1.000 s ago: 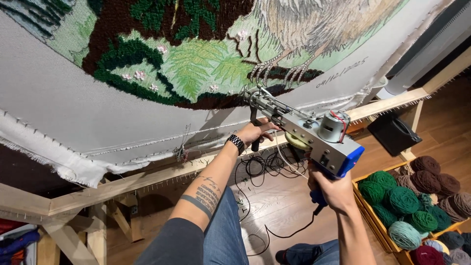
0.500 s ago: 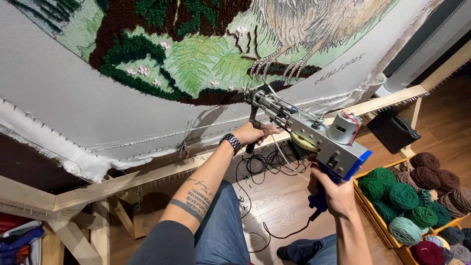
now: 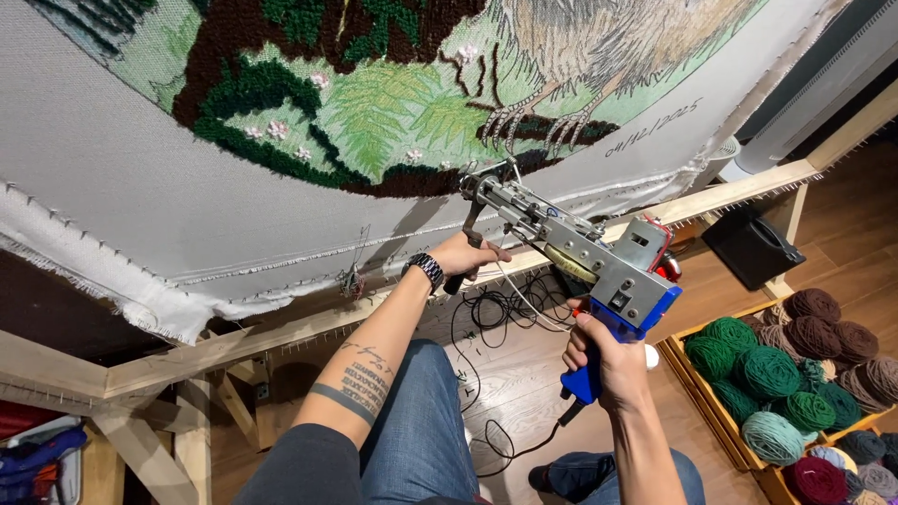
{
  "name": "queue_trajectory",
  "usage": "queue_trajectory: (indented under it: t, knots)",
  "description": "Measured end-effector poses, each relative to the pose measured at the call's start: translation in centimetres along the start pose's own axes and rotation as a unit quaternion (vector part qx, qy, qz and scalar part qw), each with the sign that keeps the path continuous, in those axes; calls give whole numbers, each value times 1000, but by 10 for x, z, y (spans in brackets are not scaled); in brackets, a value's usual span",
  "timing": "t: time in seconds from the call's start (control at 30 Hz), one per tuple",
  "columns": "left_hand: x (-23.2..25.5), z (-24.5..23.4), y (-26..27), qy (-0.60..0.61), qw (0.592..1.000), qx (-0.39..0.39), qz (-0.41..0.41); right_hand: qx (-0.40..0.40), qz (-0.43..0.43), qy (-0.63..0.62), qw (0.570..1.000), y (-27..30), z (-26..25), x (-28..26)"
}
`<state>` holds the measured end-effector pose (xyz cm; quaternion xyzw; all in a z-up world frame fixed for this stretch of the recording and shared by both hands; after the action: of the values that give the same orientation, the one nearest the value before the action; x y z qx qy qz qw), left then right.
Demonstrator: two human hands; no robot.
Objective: Using a tufting gun to insert yarn into a stretched canvas to create a patterned rug.
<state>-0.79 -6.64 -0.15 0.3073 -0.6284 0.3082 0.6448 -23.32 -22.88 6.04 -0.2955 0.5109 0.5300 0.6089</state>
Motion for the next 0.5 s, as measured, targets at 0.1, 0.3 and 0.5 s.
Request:
queue_trajectory:
  t: [0.1,0.3,0.5]
  knots:
    - [12,0,5,-22,1000,3,3,1,9,-2,1000,-4,-2,4]
    - [-39,-10,-29,-91,995,-11,26,0,11,-10,1000,-7,1,7]
    - [-16,-21,-16,-138,990,-21,11,17,24,-20,999,-8,11,8]
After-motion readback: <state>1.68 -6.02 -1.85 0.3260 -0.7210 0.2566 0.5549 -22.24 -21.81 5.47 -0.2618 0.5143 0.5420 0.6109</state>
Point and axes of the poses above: each hand's wrist, its own y-axis away from the middle knuckle, its own z-axis out of the palm, x = y × z, the point moved 7 cm from there along -y, towards the middle knuckle, and after that the axes turned 12 degrees about z, right-handed, at the moved point
